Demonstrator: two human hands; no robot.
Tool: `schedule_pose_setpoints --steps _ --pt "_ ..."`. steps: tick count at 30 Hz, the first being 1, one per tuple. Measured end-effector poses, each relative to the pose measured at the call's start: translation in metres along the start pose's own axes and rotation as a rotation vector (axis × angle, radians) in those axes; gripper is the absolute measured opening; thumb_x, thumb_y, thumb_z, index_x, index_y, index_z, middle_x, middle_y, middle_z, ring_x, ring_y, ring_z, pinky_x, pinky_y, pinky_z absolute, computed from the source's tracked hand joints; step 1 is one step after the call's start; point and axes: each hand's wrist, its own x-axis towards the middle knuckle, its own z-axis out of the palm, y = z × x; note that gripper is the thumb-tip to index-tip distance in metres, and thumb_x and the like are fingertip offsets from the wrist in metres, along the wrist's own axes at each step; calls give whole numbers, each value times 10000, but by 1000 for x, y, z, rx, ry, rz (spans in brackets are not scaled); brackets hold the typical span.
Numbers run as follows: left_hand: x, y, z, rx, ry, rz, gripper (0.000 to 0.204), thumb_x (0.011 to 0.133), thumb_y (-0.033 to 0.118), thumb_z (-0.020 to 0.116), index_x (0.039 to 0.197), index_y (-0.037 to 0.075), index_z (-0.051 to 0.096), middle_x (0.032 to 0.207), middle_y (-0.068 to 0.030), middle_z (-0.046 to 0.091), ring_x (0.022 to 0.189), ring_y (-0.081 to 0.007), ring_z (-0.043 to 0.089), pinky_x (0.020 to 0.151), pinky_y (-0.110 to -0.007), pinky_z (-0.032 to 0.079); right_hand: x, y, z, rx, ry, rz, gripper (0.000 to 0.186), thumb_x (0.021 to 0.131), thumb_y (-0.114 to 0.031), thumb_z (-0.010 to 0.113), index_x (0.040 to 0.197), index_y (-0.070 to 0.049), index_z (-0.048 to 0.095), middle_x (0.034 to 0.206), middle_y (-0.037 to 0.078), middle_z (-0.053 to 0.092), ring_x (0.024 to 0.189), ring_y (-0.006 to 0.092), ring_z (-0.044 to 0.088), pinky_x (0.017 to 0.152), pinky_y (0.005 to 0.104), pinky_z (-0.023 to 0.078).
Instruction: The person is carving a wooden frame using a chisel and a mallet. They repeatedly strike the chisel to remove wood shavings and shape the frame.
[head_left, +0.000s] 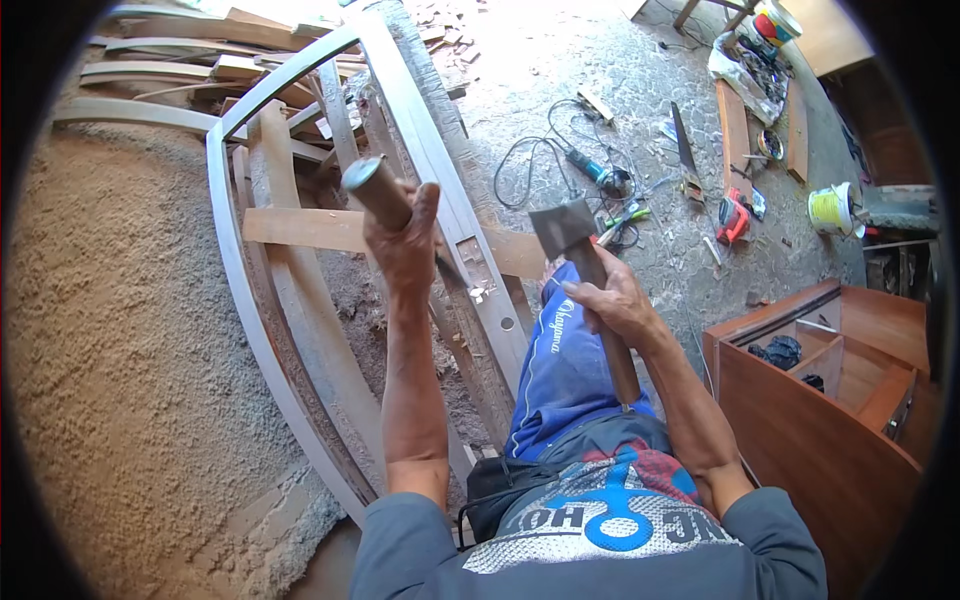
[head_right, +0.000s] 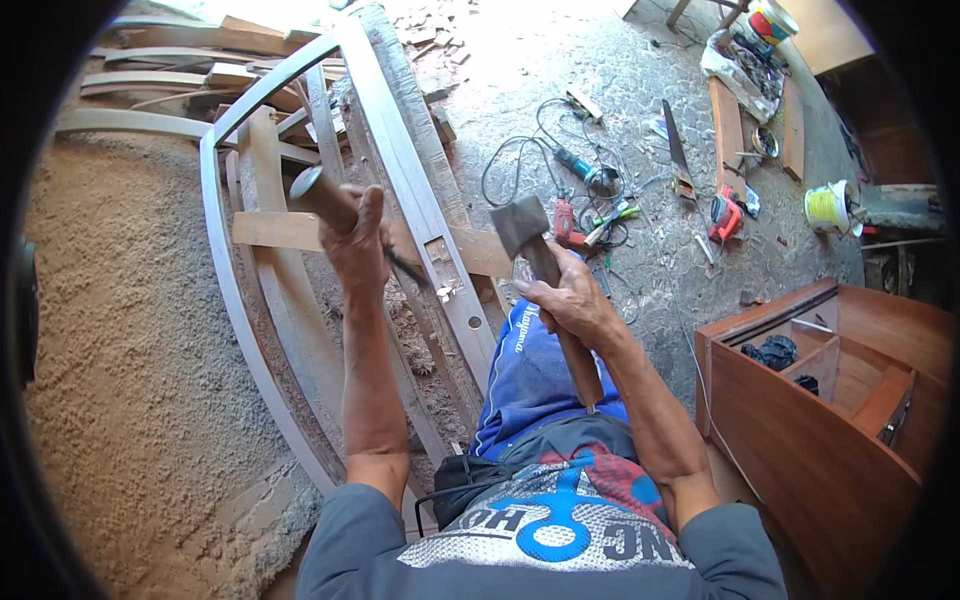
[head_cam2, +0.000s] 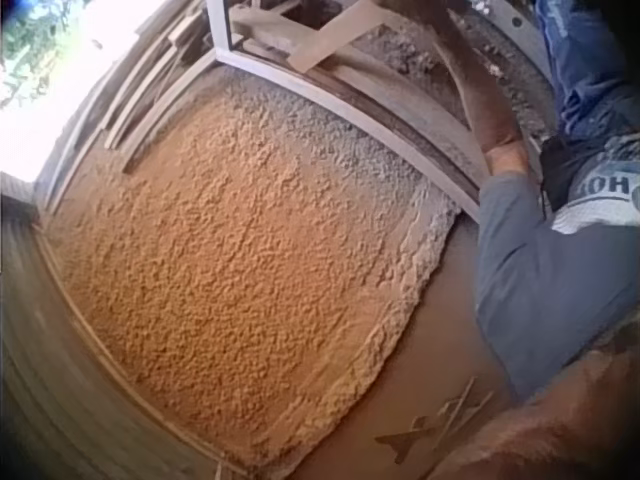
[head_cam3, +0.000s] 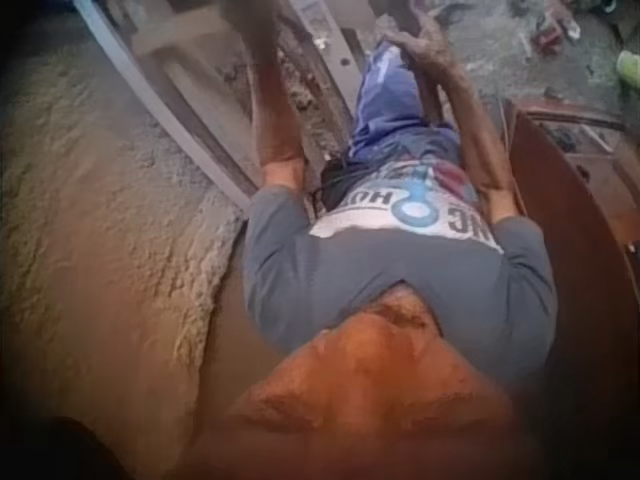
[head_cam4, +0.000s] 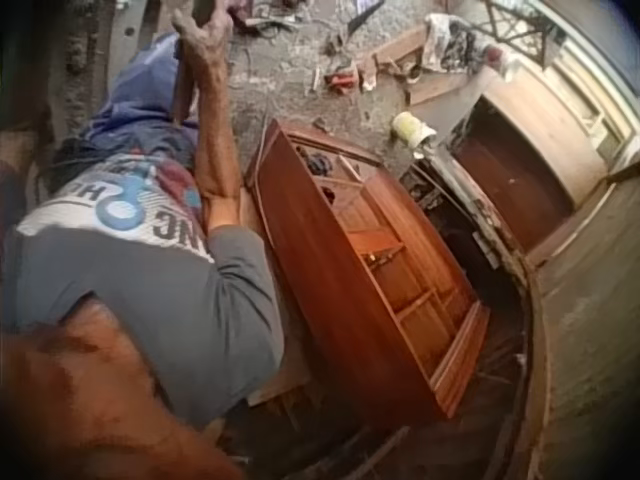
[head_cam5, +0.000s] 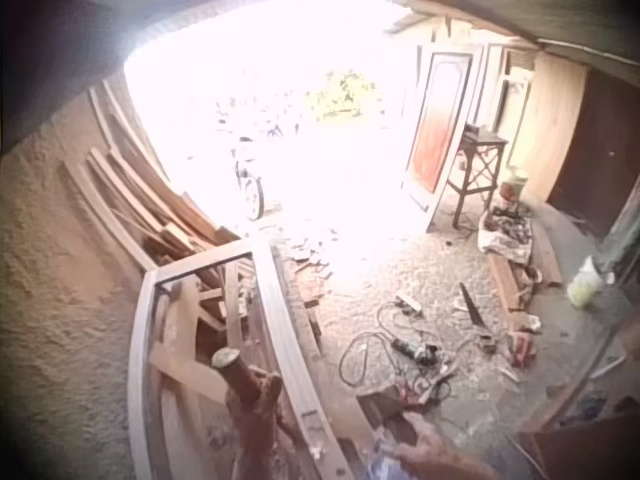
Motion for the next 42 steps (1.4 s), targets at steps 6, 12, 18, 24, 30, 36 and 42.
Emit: schedule_pose_setpoints --steps 6,12,18,24,30,36,42 --pt "23 -37 26 94 103 -21 259 909 121 783 757 86 576 604 42 560 475 -38 500 417 -234 361 -33 9 -20 27 6 -8 570 889 -174 759 1353 8 483 699 -7 545 510 82 539 434 260 467" --pt "31 -62 27 52 100 -122 246 893 104 787 771 80 575 552 30 520 394 -56 461 345 -237 352 -40 19 -26 46 80 15 604 890 -166 759 1388 5 462 714 -3 559 499 81 531 417 260 462" --pt "31 -72 28 23 85 -126 236 904 100 769 777 89 569 572 39 520 407 -46 458 348 -234 343 -30 9 -16 -97 75 -12 588 894 -170 755 1382 17 485 735 8 572 505 83 533 426 266 455" --pt "31 -80 40 223 100 47 213 910 94 735 755 72 590 617 67 545 510 -23 480 448 -251 358 22 -53 -2 -656 -12 -450 540 903 -214 705 1354 20 524 856 136 630 759 232 641 662 380 528" --pt "31 -73 39 179 86 -34 154 856 96 748 839 22 615 699 7 617 643 -61 561 585 -278 473 78 -189 41 -1056 137 -875 358 930 -124 603 1259 -6 522 742 136 672 608 220 679 531 392 549" --pt "50 -93 32 201 76 -113 172 843 124 741 830 12 611 697 -4 617 645 -76 570 584 -289 478 121 -222 61 -1691 -236 -621 328 906 -34 609 1227 -89 572 892 143 708 793 255 702 706 448 558" --pt "57 -115 43 191 61 -146 177 843 131 737 870 -5 627 713 -26 625 657 -100 588 608 -303 502 182 -241 70 -1403 161 -837 419 903 -56 637 1320 -57 602 956 183 732 851 288 722 783 442 585"
